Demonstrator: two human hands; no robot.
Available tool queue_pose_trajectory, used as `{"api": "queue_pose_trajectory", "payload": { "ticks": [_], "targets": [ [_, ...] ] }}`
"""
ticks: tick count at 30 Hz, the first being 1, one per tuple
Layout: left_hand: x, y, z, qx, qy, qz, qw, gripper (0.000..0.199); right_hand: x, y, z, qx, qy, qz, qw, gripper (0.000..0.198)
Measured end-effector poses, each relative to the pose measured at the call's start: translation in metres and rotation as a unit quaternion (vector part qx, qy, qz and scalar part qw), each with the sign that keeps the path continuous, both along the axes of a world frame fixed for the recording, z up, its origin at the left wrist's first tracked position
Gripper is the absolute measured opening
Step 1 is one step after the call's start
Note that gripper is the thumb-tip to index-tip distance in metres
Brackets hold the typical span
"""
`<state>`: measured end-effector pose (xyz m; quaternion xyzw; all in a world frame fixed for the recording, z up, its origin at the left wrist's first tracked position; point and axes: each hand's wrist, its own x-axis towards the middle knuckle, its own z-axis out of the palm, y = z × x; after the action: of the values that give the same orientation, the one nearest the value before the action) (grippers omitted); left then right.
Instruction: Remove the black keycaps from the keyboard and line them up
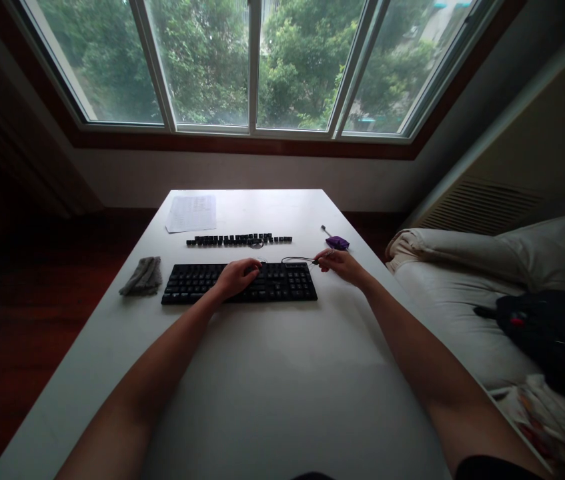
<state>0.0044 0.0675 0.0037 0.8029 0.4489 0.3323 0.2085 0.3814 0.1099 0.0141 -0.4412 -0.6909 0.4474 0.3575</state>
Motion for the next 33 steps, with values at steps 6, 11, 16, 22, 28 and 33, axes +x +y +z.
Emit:
{"api": "queue_pose_trajectory", "payload": {
  "ticks": [6,11,16,22,28,33],
  "targets": [
    [0.0,0.0,-0.001,-0.002,0.003,-0.002,1.0,0.023,0.01,-0.005,-0.001,-0.013,0.032,-0.038,0.999,0.045],
    [0.001,-0.001,0.001,-0.004,0.007,-0.001,1.0,0.024,0.002,-0.005,0.001,0.022,-0.023,-0.03,0.999,0.05],
    [0.003,-0.001,0.001,-0.001,0.006,0.002,1.0,0.023,-0.01,-0.002,0.015,0.114,-0.125,-0.022,0.985,0.042],
    [0.002,0.0,0.001,-0.006,0.009,0.002,1.0,0.024,-0.028,-0.003,0.031,0.146,-0.201,0.024,0.969,0.038],
    [0.001,-0.001,0.0,-0.006,0.008,0.0,1.0,0.024,-0.032,-0.011,0.036,0.195,-0.221,0.048,0.955,0.037],
    [0.002,-0.001,0.001,-0.004,0.005,0.0,1.0,0.024,-0.016,-0.014,0.027,0.159,-0.163,0.042,0.973,0.039]
  ]
}}
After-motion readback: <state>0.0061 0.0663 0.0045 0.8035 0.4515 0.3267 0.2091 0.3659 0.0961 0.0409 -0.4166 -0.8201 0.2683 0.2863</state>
